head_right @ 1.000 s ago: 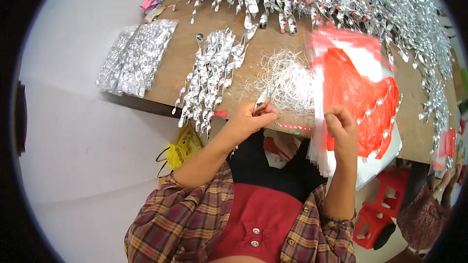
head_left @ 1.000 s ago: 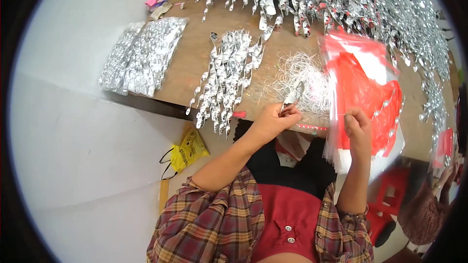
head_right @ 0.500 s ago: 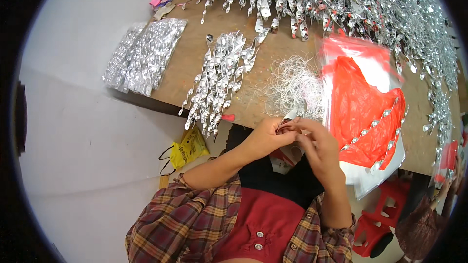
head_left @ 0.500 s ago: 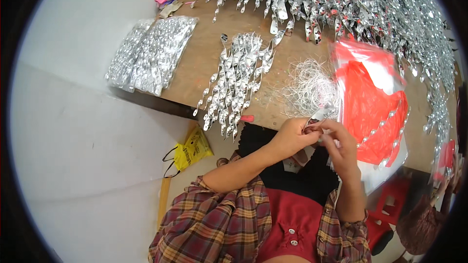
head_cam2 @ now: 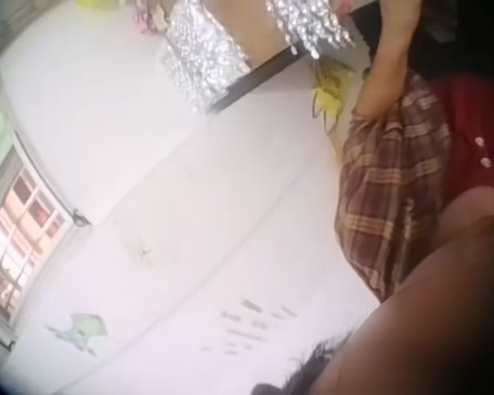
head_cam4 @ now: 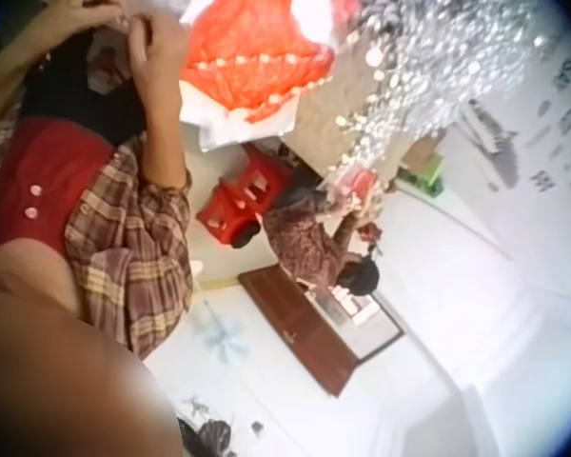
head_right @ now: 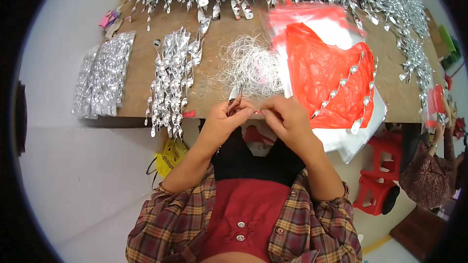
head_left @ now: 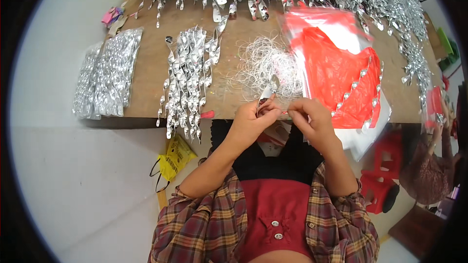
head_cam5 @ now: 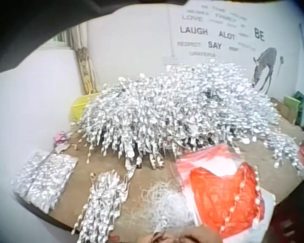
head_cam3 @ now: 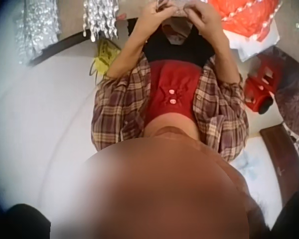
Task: Assembling silver tinsel decorations by bundling strands and packaging them.
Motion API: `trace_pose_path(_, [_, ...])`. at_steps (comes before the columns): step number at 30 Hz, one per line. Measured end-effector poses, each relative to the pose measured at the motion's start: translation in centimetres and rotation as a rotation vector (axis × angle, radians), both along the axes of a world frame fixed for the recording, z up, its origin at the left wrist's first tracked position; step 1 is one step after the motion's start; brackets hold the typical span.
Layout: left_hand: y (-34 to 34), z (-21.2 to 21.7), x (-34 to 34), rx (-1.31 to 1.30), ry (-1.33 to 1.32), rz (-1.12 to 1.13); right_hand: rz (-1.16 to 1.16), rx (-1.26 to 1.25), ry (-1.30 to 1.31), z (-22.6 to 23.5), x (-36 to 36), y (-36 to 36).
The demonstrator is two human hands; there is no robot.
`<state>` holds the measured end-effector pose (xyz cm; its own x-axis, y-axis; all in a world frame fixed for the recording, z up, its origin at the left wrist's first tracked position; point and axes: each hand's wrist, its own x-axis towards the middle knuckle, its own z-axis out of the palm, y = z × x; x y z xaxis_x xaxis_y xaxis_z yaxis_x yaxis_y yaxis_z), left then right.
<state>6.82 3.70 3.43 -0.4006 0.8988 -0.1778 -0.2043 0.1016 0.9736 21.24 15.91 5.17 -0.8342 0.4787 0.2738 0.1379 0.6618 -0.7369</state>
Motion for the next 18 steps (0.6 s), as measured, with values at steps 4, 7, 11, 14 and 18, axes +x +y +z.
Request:
trace_pose_path(4, [-0.2, 0.2, 0.2, -0.044, -0.038, 0.012, -0.164, -0.411, -0.050, -0.4, 1.0, 0.2])
trace_pose_path(7, [-0.4, -0.5, 0.3, -0.038, -0.071, 0.034, -0.161, -0.364, -0.079, -0.3, 1.1, 0.4])
trace_pose_path(11, [-0.4, -0.1, 0.1, -0.059, -0.077, 0.045, -0.131, -0.349, -0.100, -0.7, 1.1, 0.9])
trace_pose_path(14, [-0.3, 0.1, 0.1, -0.057, -0.064, 0.017, -0.130, -0.046, 0.014, 0.3, 0.2, 0.7])
trace_pose_path(18, [-0.2, -0.2, 0.2, 0.010, -0.062, 0.020, 0.042, -0.316, 0.031, -0.3, -0.9, -0.4])
